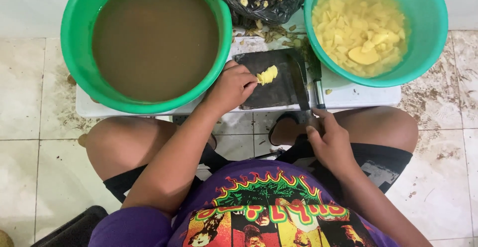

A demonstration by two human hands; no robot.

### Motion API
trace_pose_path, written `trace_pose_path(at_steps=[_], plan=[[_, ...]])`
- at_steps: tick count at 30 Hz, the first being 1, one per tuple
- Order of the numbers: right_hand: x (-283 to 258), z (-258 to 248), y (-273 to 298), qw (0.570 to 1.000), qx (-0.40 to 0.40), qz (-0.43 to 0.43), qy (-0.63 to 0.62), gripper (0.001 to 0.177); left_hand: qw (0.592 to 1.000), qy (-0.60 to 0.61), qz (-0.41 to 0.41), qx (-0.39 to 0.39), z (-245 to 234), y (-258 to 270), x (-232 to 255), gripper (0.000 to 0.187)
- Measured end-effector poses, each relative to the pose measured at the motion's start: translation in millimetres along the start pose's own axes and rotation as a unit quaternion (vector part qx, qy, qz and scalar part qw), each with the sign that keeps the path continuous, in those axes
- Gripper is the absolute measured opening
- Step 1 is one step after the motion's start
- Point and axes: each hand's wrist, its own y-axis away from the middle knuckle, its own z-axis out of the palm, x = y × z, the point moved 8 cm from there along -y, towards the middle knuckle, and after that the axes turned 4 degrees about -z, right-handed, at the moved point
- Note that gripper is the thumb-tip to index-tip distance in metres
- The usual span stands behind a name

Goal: Peeling and slicing potatoes into a bowl of water using a knife.

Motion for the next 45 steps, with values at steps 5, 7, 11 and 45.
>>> trace_pose_path(at_steps=[5, 7, 11, 45], plan=[[-10, 13, -3, 0.999, -0.036, 0.024, -0.023, 0.042, 0.999, -0.010, -0.028, -0.017, 14, 2, -15, 0.017], [-6, 21, -4, 0.998, -0.046, 0.028, -0.026, 0.041, 0.999, -0.024, -0.029, -0.020, 18, 0, -14, 0.022], [-8, 35, -3, 0.996, -0.081, 0.030, -0.015, 0.043, 0.997, -0.040, -0.046, -0.043, 31, -2, -17, 0.036], [-35, 60, -6, 0.977, -0.136, 0.039, -0.160, 0.051, 0.992, -0.063, -0.102, -0.039, 18, -8, 24, 0.029]])
